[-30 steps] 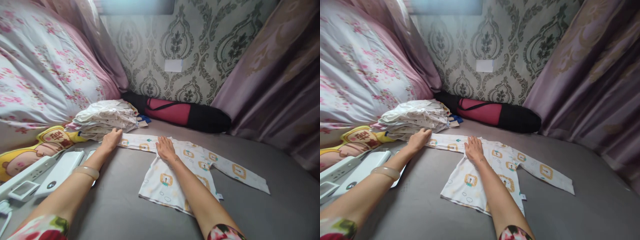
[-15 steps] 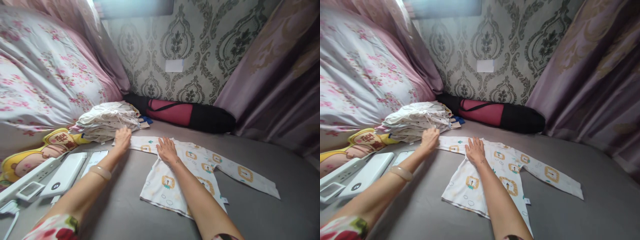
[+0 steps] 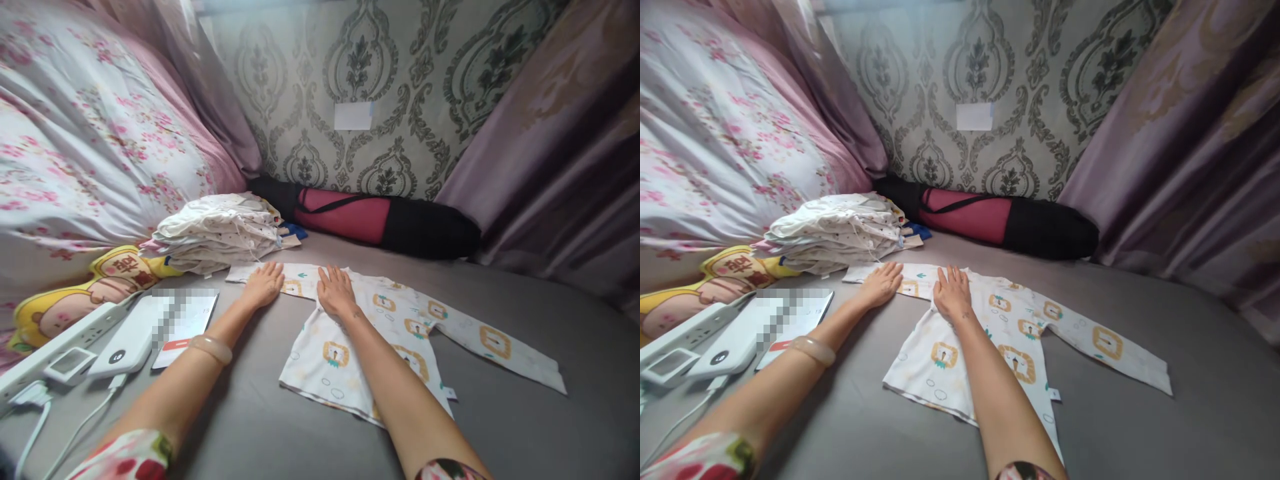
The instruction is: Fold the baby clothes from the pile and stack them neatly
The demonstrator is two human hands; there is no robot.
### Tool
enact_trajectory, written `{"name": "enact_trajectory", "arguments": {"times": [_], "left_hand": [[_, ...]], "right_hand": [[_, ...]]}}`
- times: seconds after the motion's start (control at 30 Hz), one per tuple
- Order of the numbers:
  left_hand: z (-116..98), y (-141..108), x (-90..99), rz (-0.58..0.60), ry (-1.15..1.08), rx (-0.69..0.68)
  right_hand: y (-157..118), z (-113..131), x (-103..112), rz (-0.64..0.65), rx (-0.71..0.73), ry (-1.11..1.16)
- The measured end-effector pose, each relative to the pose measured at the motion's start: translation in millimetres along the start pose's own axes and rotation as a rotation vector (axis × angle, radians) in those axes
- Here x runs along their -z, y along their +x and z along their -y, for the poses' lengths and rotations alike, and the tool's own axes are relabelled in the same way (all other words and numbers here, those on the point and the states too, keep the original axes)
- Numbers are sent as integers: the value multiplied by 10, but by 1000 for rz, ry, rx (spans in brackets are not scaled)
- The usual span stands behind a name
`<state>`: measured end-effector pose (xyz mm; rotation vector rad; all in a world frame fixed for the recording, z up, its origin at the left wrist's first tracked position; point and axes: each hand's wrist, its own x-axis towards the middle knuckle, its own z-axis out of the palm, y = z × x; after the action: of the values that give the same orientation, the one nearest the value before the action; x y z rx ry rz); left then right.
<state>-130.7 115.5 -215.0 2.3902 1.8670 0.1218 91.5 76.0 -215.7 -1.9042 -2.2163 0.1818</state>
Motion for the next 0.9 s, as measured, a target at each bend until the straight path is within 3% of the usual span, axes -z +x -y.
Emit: {"name": "enact_trajectory", "arguments": {"times": [0.07,0.13,0.2,0.3,0.33,0.4,0.47,0.53,0.67,0.9], "left_hand": [[232,9,91,-9,8,28],[296,-20,175,-66,44,14],[184,-93,258,-173,95,-15],[-192,-247,369,-297,90,-24],[-331,-296,392,-292,45,-8],[-577,-370,409,-155,-97,36],[-757,-412,393,22,-232,97],[-878,-429,366,118,-317,169],[-1043,-426,344,91,-350,337],[-1230,-382,323,28,-320,445]], "right_hand": [[5,-3,-5,-4,0,24],[17,-18,21,-8,7,65],[16,-41,88,-22,0,142],[-104,-33,250,-121,-40,284],[-197,0,307,-157,-43,318],[-466,129,403,-163,11,348],[-805,330,455,-68,139,330],[-1140,557,460,29,290,255],[-1578,887,413,87,361,51],[-1783,1003,456,77,257,-31]]}}
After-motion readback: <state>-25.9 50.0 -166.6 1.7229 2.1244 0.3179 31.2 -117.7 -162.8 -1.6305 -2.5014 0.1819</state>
